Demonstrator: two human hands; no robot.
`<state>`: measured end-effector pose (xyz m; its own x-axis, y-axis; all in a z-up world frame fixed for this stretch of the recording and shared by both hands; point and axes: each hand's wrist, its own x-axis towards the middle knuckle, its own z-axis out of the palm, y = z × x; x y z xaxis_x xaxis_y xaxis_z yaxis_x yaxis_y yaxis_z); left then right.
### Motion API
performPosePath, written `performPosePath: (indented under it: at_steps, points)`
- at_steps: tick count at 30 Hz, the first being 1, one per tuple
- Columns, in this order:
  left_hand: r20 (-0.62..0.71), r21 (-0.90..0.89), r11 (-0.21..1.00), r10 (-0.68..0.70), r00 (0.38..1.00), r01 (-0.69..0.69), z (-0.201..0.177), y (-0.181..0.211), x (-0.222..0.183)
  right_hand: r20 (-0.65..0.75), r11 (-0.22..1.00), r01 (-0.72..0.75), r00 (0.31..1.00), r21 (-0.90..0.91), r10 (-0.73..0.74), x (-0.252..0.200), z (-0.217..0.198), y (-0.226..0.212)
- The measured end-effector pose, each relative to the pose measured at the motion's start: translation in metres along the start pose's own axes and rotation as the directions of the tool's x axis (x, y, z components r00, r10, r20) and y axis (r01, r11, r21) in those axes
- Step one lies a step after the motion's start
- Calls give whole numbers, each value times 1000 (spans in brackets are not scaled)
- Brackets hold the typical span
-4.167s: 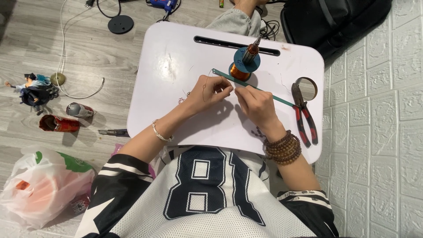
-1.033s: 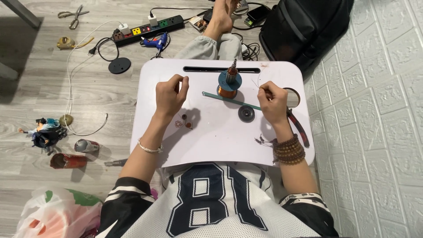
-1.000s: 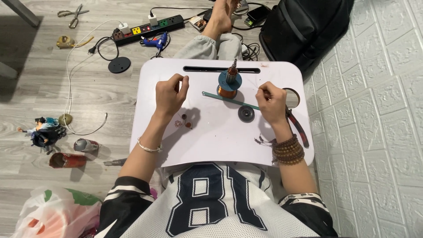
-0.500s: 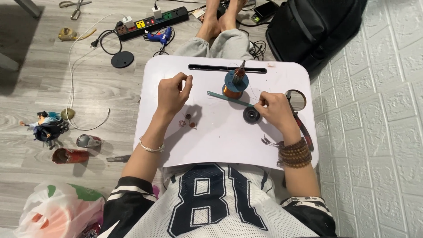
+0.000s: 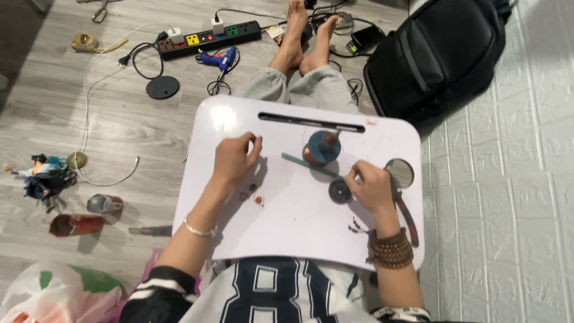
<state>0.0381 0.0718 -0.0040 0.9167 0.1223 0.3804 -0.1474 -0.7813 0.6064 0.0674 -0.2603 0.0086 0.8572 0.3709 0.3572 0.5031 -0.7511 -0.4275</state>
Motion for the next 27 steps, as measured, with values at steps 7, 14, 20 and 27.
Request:
performPosePath:
  at_steps: [7, 14, 20, 27]
  points:
    - [-8, 99, 995, -16, 1000, 16, 1, -8, 12, -120, 990, 6, 993, 138, 11, 20, 8, 13]
    - [-115, 173, 977, -106, 988, 125, -8, -14, 29, -150, 956, -63, 983, 285, 110, 27, 24, 31]
    - [-211, 351, 800, -439, 874, 486, -23, -25, 40, -67, 938, -102, 989, 332, 131, 36, 12, 5]
    - [-140, 159, 829, -518, 844, 536, -23, -43, 40, -8, 947, -34, 999, 321, 39, 22, 23, 18]
